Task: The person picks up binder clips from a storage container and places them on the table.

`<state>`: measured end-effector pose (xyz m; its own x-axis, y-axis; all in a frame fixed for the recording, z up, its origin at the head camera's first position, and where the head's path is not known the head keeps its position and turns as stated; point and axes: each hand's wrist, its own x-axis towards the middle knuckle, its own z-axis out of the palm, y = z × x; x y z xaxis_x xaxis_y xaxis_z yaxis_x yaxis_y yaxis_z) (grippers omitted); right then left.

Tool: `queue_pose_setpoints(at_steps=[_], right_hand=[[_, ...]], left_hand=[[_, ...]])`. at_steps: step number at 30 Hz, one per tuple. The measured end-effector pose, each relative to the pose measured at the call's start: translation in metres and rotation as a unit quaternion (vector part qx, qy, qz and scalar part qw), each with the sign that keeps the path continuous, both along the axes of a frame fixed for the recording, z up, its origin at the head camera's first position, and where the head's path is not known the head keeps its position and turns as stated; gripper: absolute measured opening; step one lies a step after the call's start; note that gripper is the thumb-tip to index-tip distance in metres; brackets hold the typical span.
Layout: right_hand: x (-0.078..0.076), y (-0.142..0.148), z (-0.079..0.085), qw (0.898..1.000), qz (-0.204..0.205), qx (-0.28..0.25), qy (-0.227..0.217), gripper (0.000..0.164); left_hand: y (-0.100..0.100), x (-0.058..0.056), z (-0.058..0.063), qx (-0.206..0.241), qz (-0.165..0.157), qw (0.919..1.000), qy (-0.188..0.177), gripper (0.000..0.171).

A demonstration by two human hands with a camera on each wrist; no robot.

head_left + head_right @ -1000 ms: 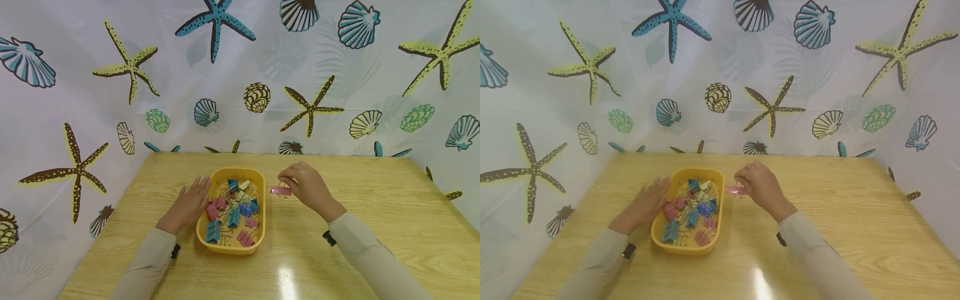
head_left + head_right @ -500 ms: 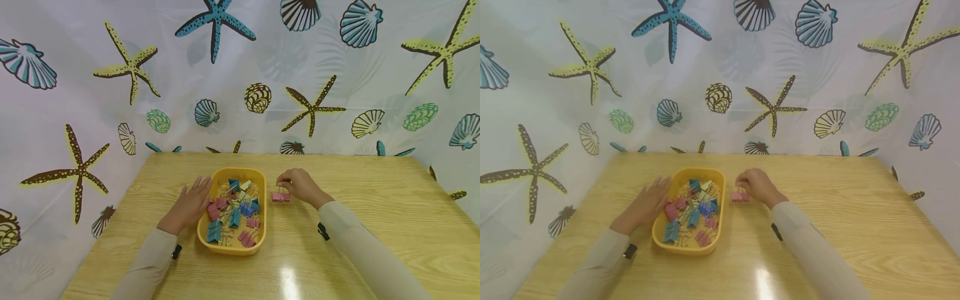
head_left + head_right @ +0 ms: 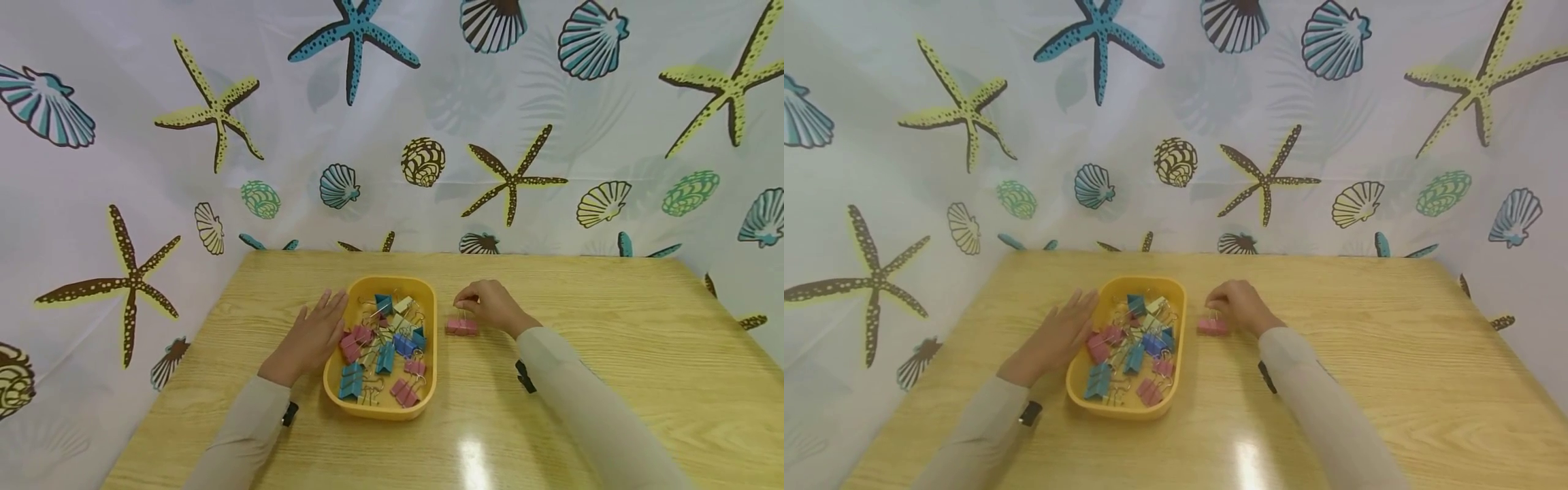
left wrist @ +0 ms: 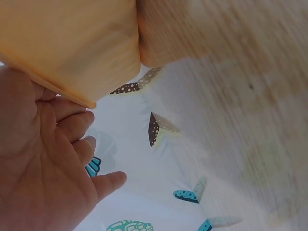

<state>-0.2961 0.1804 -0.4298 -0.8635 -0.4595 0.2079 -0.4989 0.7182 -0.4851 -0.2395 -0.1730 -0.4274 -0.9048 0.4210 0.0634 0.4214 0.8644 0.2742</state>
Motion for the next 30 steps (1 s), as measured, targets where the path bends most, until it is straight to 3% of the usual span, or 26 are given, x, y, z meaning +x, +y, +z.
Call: queue_pose_setpoints(at_steps=[21, 30], right_hand=[[-0.013, -0.003, -0.01, 0.999, -0.028, 0.011, -0.023, 0.015], [-0.018, -0.003, -0.017, 0.997, -0.044, 0.026, -0.056, 0.012]], left_hand=[[-0.003, 0.001, 0.0, -0.001, 0.001, 1.0, 0.004, 0.054], [0.0, 0.002, 0.003, -0.002, -0.004, 1.0, 0.006, 0.054]])
